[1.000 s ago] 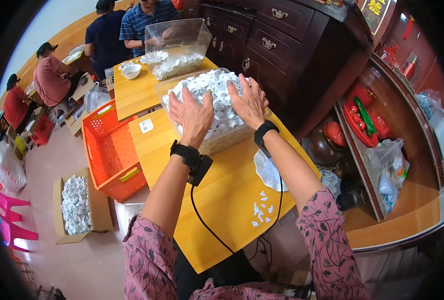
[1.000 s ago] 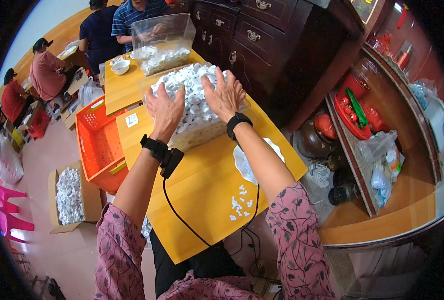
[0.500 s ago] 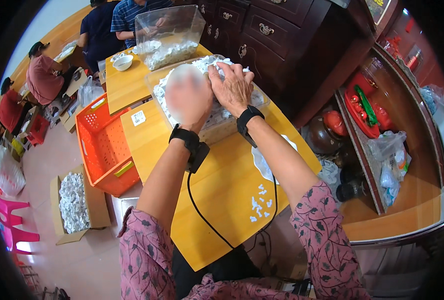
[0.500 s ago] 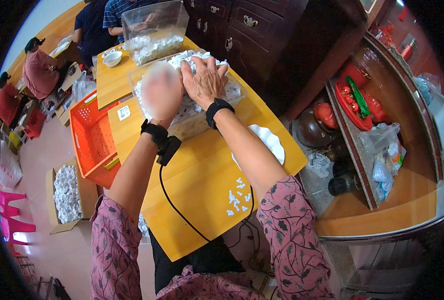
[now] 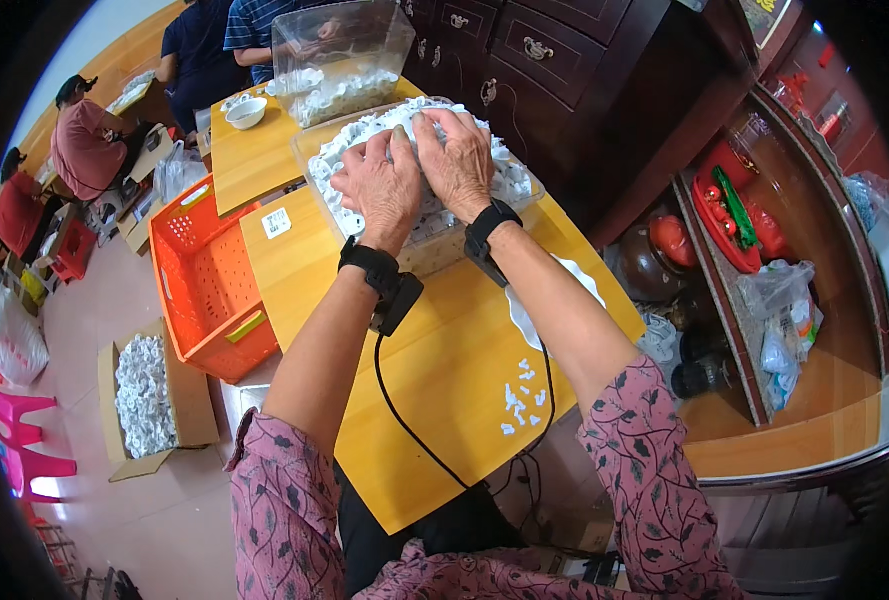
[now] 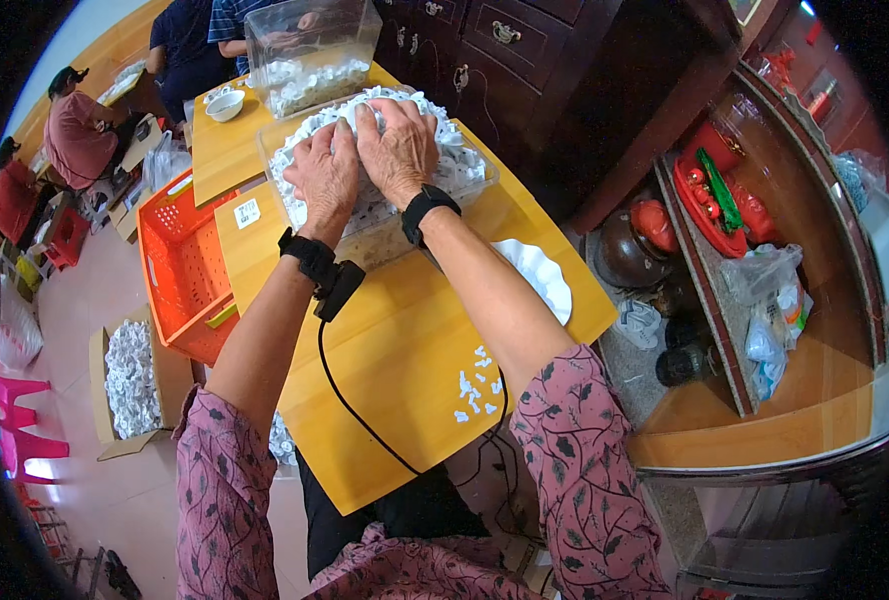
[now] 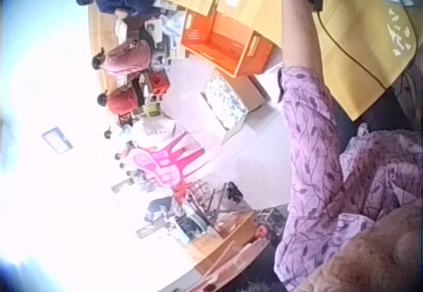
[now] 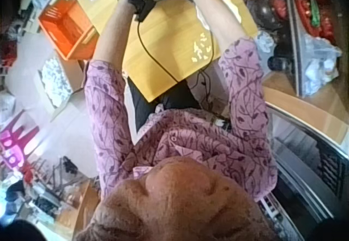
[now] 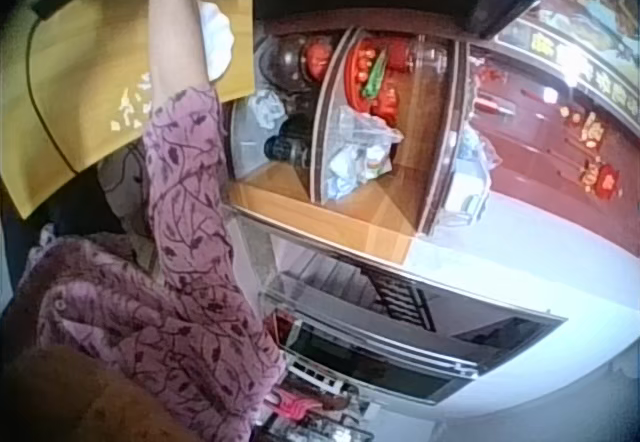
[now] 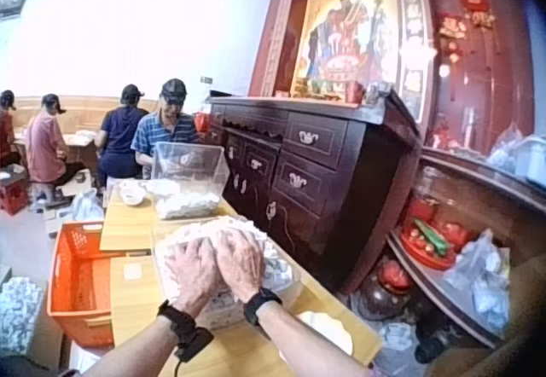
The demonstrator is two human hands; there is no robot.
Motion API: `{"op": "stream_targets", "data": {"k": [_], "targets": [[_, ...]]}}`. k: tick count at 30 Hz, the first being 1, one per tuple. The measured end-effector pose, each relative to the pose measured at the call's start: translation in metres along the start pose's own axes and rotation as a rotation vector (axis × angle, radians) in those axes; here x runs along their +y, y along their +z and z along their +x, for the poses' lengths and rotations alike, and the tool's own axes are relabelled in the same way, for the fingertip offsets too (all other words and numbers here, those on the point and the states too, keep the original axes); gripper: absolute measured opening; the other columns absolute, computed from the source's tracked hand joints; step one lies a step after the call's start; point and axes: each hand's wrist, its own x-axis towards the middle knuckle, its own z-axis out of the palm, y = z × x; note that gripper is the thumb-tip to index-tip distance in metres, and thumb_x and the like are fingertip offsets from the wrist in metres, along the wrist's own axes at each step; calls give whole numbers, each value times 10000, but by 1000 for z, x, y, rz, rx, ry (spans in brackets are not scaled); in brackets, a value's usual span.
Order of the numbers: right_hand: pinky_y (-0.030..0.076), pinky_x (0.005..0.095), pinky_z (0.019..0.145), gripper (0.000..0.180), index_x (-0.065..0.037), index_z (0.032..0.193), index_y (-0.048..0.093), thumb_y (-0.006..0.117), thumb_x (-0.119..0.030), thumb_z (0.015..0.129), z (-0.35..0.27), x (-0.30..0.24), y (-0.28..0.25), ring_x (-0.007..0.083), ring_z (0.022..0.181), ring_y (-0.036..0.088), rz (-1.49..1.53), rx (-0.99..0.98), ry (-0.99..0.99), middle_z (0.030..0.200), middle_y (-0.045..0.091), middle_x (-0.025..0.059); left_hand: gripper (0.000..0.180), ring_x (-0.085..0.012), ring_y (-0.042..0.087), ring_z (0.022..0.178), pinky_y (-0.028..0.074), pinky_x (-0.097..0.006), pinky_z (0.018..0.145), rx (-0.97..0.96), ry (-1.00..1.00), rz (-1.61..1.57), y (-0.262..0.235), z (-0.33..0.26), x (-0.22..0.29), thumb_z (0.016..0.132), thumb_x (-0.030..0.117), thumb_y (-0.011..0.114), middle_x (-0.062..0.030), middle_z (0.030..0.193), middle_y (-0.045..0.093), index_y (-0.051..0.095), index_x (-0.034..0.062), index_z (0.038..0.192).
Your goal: Assembling small white plastic components by pressing pieces together at a table.
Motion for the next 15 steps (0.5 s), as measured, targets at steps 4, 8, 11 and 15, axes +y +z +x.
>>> {"op": "stream_targets", "data": {"k": [4,8,11,15], "targets": [[432,453,947,350,-123,1017,742,604,-425,908,-1,-27,9,355,1061,546,118,17,28,1120,655,111,456,-377,425,1195,278,-538,1053,40,32,-133,-1,13,-17,969,492,486,-172,1244,571,704,154,1185],[424,436,957,300,-113,990,746,650,-380,892,-5,-29,20,332,1063,549,210,27,109,1096,649,100,480,-354,506,1123,341,-477,1028,35,48,-254,1,18,-22,976,485,495,-186,1154,609,699,99,1175],[423,431,955,258,-95,961,738,682,-333,878,-7,-28,21,322,1044,557,299,73,83,1075,648,103,484,-342,557,1074,403,-443,979,92,57,-409,4,17,-20,987,463,505,-204,1105,621,697,48,1146],[431,421,935,219,-69,897,724,707,-285,863,-8,-30,20,305,1003,579,341,105,76,1031,650,104,476,-321,594,1021,455,-394,914,16,-2,-527,1,15,-18,989,453,528,-196,1060,632,702,26,1109]]}}
